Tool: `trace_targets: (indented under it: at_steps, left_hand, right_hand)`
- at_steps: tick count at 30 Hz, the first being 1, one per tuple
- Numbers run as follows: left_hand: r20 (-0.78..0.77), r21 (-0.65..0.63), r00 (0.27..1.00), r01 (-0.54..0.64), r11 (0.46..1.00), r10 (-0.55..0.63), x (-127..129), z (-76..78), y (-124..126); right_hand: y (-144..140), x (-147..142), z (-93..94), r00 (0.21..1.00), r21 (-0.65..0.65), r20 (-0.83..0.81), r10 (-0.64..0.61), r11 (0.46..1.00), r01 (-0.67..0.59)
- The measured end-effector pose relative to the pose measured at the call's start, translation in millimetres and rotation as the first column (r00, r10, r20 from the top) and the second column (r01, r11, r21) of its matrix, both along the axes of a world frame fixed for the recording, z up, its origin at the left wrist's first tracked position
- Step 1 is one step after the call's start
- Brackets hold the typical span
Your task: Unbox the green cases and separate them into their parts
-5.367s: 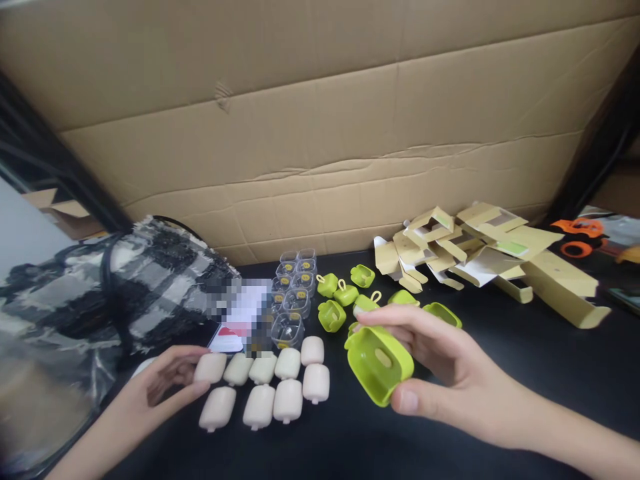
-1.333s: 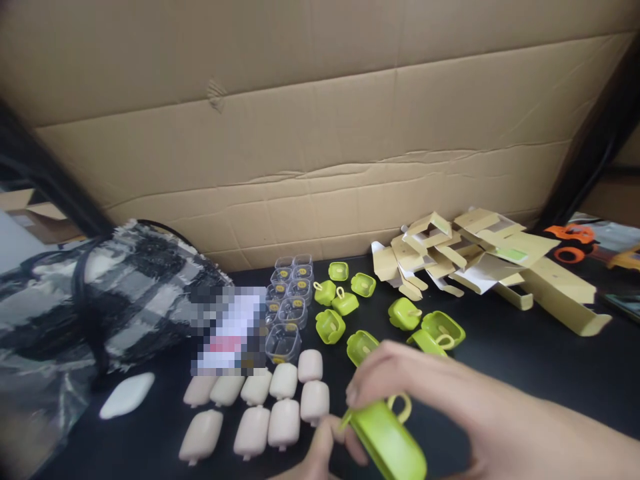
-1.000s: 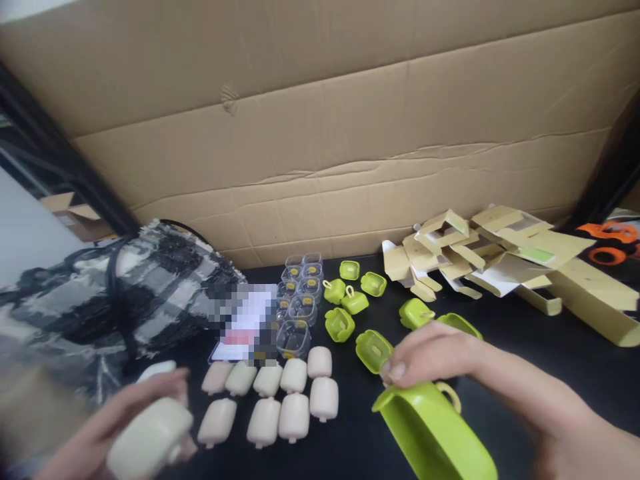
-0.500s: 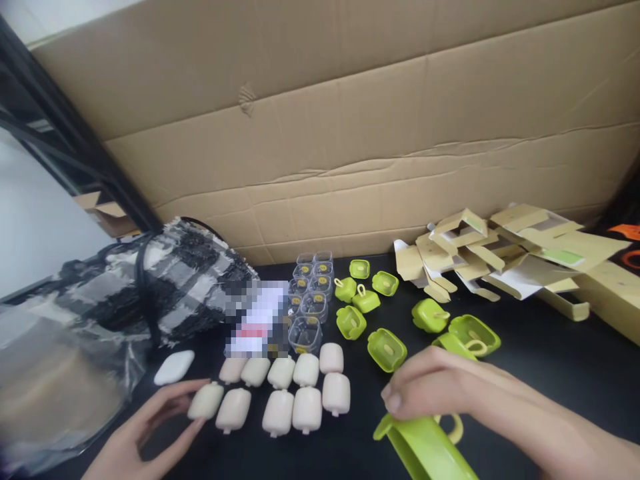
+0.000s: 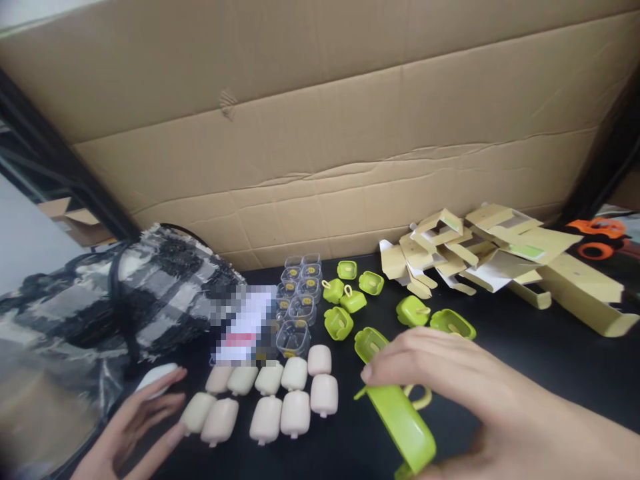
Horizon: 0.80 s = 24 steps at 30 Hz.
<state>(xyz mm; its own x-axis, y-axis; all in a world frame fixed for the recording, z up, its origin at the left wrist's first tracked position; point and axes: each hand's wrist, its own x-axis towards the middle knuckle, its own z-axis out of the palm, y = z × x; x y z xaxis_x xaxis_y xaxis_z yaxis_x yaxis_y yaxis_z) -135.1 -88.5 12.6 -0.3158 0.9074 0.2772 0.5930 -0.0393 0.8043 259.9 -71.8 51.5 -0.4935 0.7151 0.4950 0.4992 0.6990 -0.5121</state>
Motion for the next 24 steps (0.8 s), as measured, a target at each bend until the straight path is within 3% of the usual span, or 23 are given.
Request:
trace_targets:
  at_steps: [3,5,6,8,11,14,18,21,24]
  left_hand:
    - [-0.021,0.142,0.998,-0.048,0.989,0.051,24,24.9,9]
    - [0.104,0.108,0.986,0.118,0.987,-0.130,54,40.9,15]
    - [0.187,0.039,0.939,0.286,0.958,-0.288,72,46.7,18]
    - [0.367,-0.065,0.756,0.602,0.796,-0.542,109,52.4,26]
    - [0.540,-0.037,0.513,0.806,0.590,-0.667,151,49.8,39]
    - [0.644,0.046,0.423,0.811,0.584,-0.638,172,44.6,50]
    - [0.683,0.123,0.362,0.799,0.588,-0.634,174,41.6,52]
    - [0.660,0.161,0.391,0.760,0.629,-0.641,170,37.6,48]
    - [0.626,0.144,0.450,0.736,0.661,-0.637,166,31.4,46]
  right_hand:
    - [12,-6,11.9,0.998,0.061,0.063,0.013,0.998,-0.017]
    - [18,-14,19.8,0.999,0.038,0.032,-0.033,0.999,0.031]
    - [21,-18,22.4,0.999,0.035,0.009,-0.038,0.999,0.038]
    - [25,-26,23.9,0.999,0.064,-0.042,-0.025,0.998,0.028]
    - [29,-36,17.4,0.992,0.099,-0.116,-0.047,0.993,0.059]
    - [29,-39,7.3,0.979,0.033,-0.167,-0.115,0.992,0.123]
    - [27,-34,3.5,0.989,-0.134,-0.148,-0.012,0.991,-0.008]
    - [28,-31,5.0,0.984,-0.244,-0.175,0.012,0.968,-0.056]
    - [31,-32,1.3,0.961,-0.257,-0.277,-0.024,0.965,-0.050]
